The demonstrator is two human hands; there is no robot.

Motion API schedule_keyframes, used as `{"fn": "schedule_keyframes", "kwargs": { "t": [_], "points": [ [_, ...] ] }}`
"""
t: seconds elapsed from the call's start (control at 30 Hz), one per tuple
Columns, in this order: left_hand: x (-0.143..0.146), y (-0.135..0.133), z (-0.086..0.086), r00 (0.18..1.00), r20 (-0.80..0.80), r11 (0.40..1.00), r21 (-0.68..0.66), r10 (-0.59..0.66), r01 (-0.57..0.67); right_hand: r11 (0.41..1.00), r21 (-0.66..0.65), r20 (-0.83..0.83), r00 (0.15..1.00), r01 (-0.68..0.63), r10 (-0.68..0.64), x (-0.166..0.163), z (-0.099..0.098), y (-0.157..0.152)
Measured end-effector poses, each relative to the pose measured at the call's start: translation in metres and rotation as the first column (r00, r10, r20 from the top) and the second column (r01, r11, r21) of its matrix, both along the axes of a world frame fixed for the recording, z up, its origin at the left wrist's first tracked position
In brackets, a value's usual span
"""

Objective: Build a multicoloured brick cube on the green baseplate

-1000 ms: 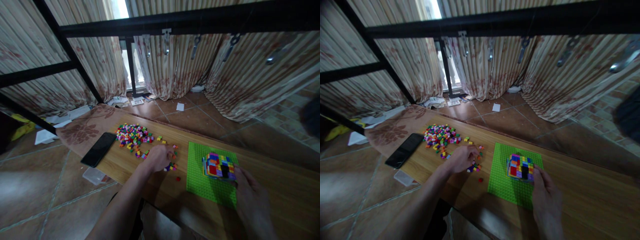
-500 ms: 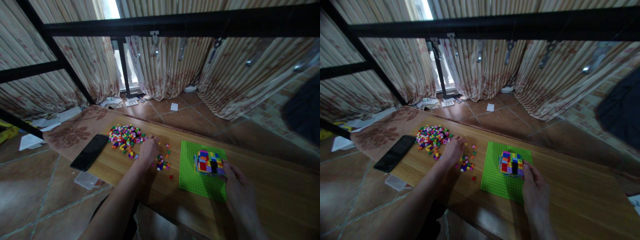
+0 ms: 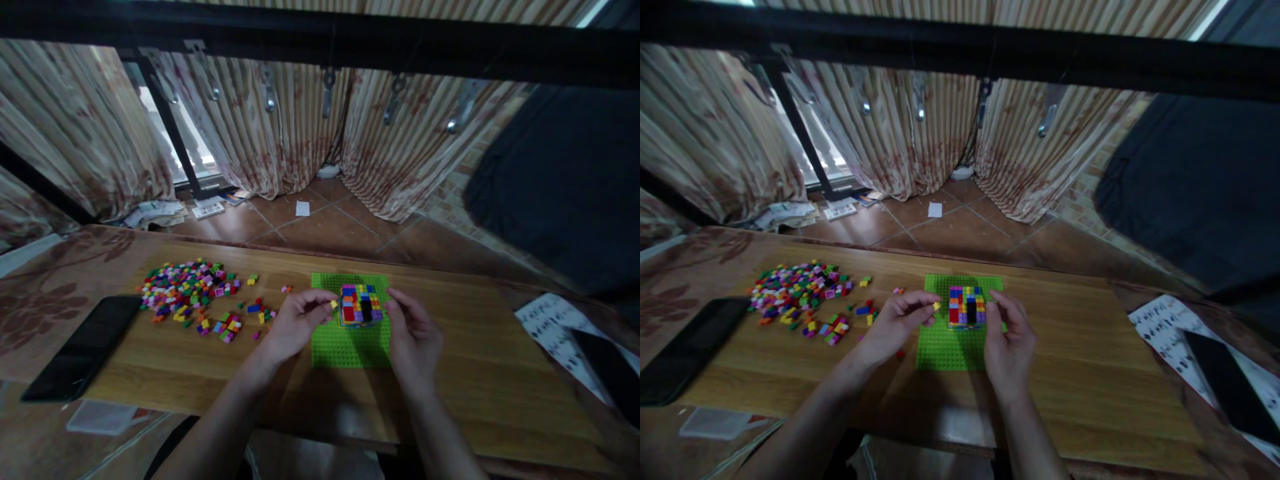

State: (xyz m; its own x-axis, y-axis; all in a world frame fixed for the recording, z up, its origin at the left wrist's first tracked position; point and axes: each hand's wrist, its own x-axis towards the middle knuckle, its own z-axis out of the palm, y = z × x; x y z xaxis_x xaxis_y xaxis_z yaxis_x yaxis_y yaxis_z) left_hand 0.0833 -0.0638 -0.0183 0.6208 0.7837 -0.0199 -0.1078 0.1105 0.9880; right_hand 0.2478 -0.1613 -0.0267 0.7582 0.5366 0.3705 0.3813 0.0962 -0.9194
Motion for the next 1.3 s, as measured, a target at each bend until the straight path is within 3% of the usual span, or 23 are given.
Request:
{"fn": "schedule_keyframes", "kwargs": {
  "t": [0.17,0.3,0.43,0.6,0.73,0.83,0.93,1.1,1.3],
  "points": [
    [0.008,-0.006,-0.004,1.000,0.001,0.991,0.132,-0.004,0.003,0.996,-0.004,0.152,0.984,-0.094,0.093,-0.007,0.007,-0.003],
    [0.014,-0.009,-0.002,0.991,-0.123,0.950,0.312,0.061,-0.020,0.991,-0.067,0.170,0.978,-0.114,0.124,-0.007,0.008,-0.004],
    [0.017,-0.013,0.002,0.973,-0.177,0.851,0.523,0.149,-0.035,0.998,-0.037,0.139,0.988,-0.060,0.064,-0.001,0.005,-0.004],
    [0.024,-0.021,0.003,0.968,-0.173,0.754,0.656,0.184,-0.027,1.000,0.005,0.001,1.000,-0.003,0.003,0.010,0.001,-0.003],
    [0.031,-0.028,0.001,0.951,-0.149,0.653,0.754,0.271,-0.068,1.000,-0.018,-0.118,0.993,0.003,-0.005,0.012,-0.002,-0.001],
    [0.037,-0.033,-0.001,0.929,-0.124,0.535,0.840,0.350,-0.089,0.998,-0.052,-0.129,0.992,-0.023,0.016,0.011,-0.004,0.000],
    [0.041,-0.036,-0.003,0.903,-0.158,0.474,0.879,0.399,-0.055,0.989,-0.134,-0.124,0.991,-0.060,0.043,0.009,-0.006,0.002],
    [0.049,-0.038,-0.004,0.864,-0.227,0.479,0.878,0.449,-0.019,0.974,-0.200,-0.214,0.975,-0.107,0.063,0.006,-0.005,0.004],
    [0.055,-0.039,-0.001,0.863,-0.250,0.604,0.793,0.439,-0.078,0.978,-0.171,-0.290,0.955,-0.122,0.069,0.006,-0.006,0.004]
  ]
}}
